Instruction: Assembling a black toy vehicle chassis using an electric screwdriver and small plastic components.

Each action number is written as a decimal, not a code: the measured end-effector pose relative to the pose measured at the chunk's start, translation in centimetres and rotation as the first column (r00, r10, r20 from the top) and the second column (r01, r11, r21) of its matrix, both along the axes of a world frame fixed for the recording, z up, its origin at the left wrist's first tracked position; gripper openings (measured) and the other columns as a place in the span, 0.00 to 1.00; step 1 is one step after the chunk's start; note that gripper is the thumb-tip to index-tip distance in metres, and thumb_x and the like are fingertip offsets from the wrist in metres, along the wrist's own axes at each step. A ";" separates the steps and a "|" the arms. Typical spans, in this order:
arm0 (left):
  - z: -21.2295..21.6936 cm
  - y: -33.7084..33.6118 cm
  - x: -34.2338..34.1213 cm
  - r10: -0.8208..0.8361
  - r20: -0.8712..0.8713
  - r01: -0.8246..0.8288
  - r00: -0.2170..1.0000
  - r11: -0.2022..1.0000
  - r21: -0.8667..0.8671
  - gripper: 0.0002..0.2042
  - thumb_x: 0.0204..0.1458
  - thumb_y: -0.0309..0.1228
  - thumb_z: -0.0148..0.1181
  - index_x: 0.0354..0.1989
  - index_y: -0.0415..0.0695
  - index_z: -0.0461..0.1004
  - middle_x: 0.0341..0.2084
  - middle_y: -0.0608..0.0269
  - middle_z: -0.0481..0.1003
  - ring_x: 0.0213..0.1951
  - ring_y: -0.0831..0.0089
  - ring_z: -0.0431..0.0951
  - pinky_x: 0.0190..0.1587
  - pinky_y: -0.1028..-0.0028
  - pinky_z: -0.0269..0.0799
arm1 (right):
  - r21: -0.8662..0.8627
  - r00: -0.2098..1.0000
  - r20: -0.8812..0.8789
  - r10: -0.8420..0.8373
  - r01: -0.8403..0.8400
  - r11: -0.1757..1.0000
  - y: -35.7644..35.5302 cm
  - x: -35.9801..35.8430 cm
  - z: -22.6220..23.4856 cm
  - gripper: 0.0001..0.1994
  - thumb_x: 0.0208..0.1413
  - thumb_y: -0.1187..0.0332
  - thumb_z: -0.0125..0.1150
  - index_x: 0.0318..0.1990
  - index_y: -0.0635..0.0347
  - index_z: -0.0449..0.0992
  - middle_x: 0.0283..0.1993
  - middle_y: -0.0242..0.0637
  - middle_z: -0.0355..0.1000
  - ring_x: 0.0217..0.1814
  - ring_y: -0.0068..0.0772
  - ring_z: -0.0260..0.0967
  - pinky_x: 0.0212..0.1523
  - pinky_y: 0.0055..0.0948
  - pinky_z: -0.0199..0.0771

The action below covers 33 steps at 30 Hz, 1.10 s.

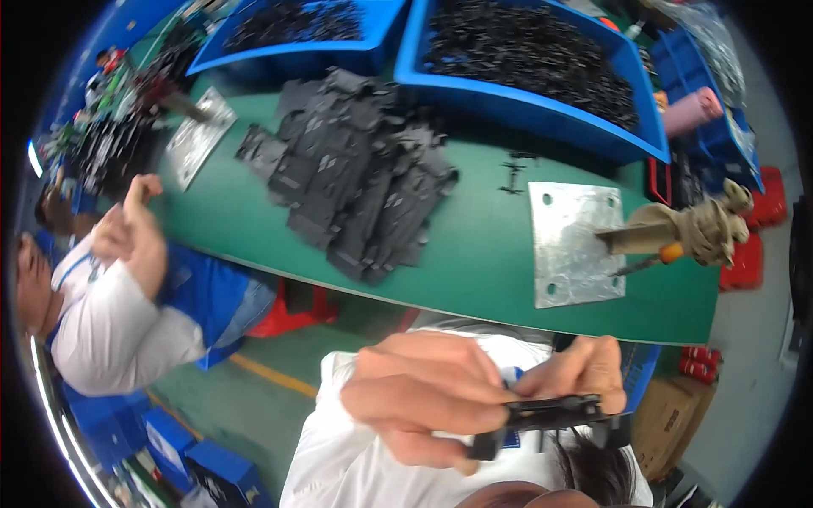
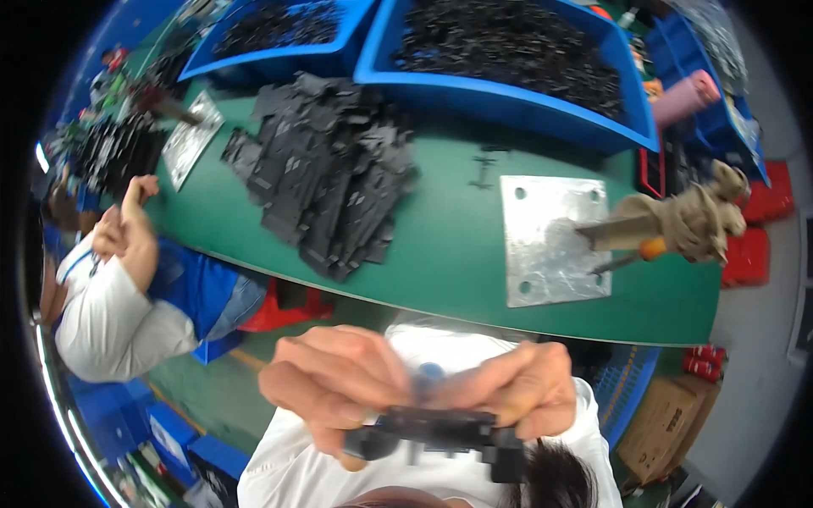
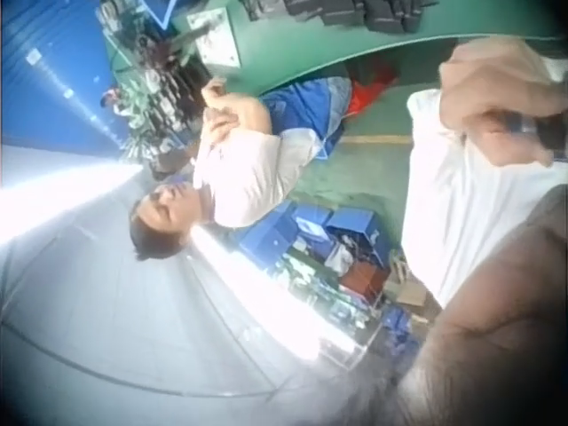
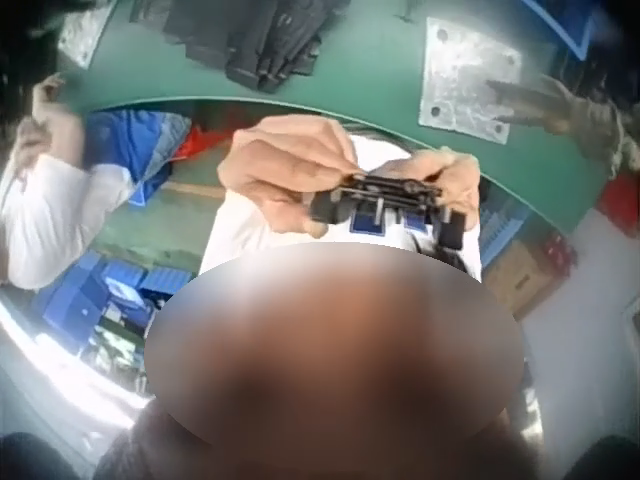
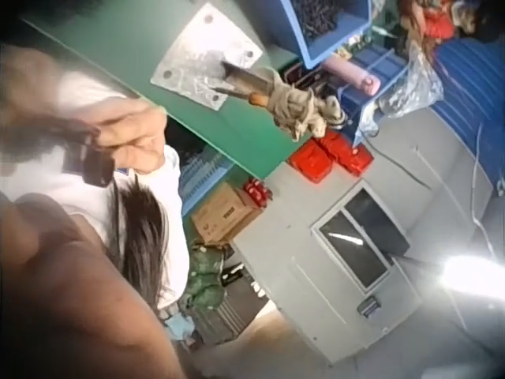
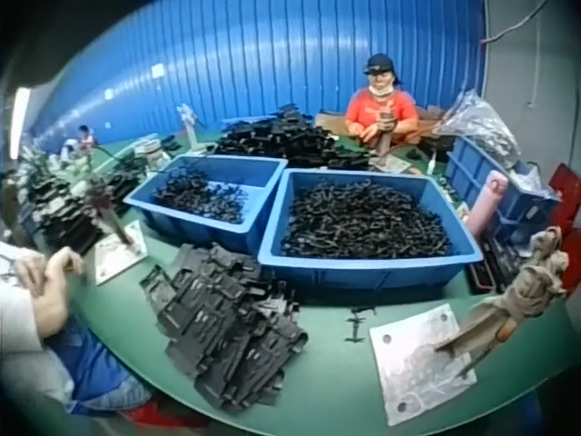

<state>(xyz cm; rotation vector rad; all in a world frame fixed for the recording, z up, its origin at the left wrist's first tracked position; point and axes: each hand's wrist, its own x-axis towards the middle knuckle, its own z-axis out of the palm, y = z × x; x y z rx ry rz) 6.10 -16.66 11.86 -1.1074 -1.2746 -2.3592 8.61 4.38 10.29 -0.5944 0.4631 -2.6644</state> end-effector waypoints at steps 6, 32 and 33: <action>-2.7 -0.8 0.3 0.072 0.058 -0.067 0.996 0.995 -0.079 0.22 0.39 0.23 0.74 0.43 0.25 0.76 0.28 0.45 0.79 0.27 0.61 0.79 0.30 0.67 0.76 | 0.268 0.991 -0.129 0.046 -0.010 0.963 0.7 -1.2 -2.8 0.12 0.54 0.69 0.60 0.44 0.55 0.66 0.43 0.51 0.74 0.45 0.46 0.77 0.50 0.36 0.80; -3.9 1.6 -7.9 0.881 -0.361 -0.666 0.307 -0.072 -0.743 0.32 0.44 0.27 0.71 0.60 0.34 0.68 0.55 0.44 0.73 0.56 0.56 0.74 0.59 0.65 0.67 | 0.245 0.212 -0.887 -0.410 0.969 -0.030 10.9 0.8 -5.4 0.27 0.49 0.71 0.54 0.61 0.62 0.73 0.73 0.67 0.46 0.76 0.67 0.44 0.71 0.57 0.46; -4.7 -0.6 -8.5 0.878 -0.407 -0.699 0.251 -0.127 -0.704 0.31 0.44 0.27 0.70 0.60 0.34 0.69 0.54 0.44 0.73 0.56 0.54 0.74 0.60 0.64 0.66 | 0.213 0.120 -0.943 -0.309 0.933 -0.289 13.5 0.9 -4.8 0.28 0.51 0.72 0.51 0.63 0.58 0.71 0.75 0.66 0.42 0.77 0.66 0.39 0.71 0.58 0.45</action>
